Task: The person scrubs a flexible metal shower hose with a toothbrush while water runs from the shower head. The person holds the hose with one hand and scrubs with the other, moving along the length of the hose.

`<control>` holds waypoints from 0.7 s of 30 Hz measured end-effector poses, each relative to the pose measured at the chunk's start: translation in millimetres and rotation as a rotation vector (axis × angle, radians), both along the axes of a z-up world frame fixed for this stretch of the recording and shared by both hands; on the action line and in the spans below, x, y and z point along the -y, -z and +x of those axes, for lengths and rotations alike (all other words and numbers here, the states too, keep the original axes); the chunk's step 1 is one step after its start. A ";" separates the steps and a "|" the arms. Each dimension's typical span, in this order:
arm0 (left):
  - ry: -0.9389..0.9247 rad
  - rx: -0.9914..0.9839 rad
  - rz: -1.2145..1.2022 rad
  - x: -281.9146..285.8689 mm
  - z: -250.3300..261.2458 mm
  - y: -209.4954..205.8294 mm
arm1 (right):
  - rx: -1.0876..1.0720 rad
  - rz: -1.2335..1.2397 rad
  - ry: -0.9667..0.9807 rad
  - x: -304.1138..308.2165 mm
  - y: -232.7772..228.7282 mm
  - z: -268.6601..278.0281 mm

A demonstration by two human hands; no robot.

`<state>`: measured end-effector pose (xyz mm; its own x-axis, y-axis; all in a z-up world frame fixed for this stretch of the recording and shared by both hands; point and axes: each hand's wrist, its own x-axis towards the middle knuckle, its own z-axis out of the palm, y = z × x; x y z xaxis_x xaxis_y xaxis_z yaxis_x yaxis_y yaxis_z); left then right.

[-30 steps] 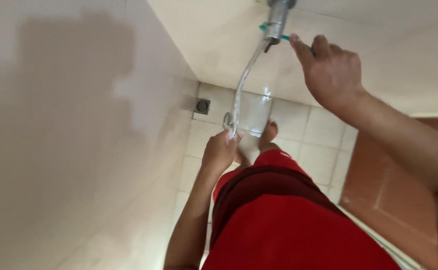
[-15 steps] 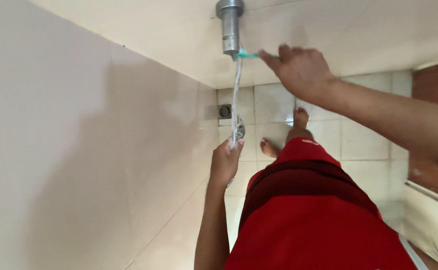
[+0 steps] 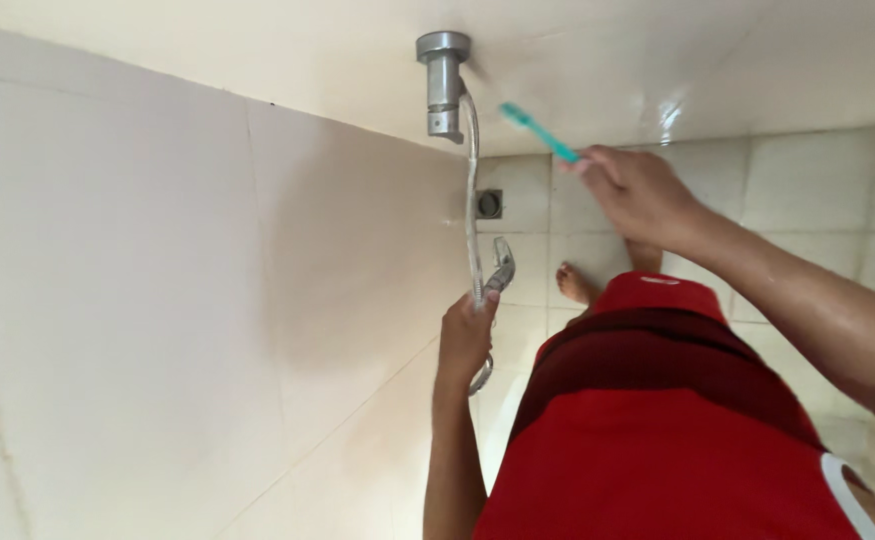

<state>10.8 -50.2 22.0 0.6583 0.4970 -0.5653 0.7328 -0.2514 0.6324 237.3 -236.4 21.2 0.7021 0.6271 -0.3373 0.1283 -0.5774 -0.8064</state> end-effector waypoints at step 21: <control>-0.258 0.040 -0.016 66.8 8.2 -2.1 | -1.131 0.678 0.213 -76.1 6.2 14.6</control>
<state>19.0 -116.9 24.1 0.5332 0.6425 -0.5504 0.7453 -0.0490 0.6649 251.8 -160.2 15.0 0.3499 0.8148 -0.4623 -0.8385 0.0525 -0.5423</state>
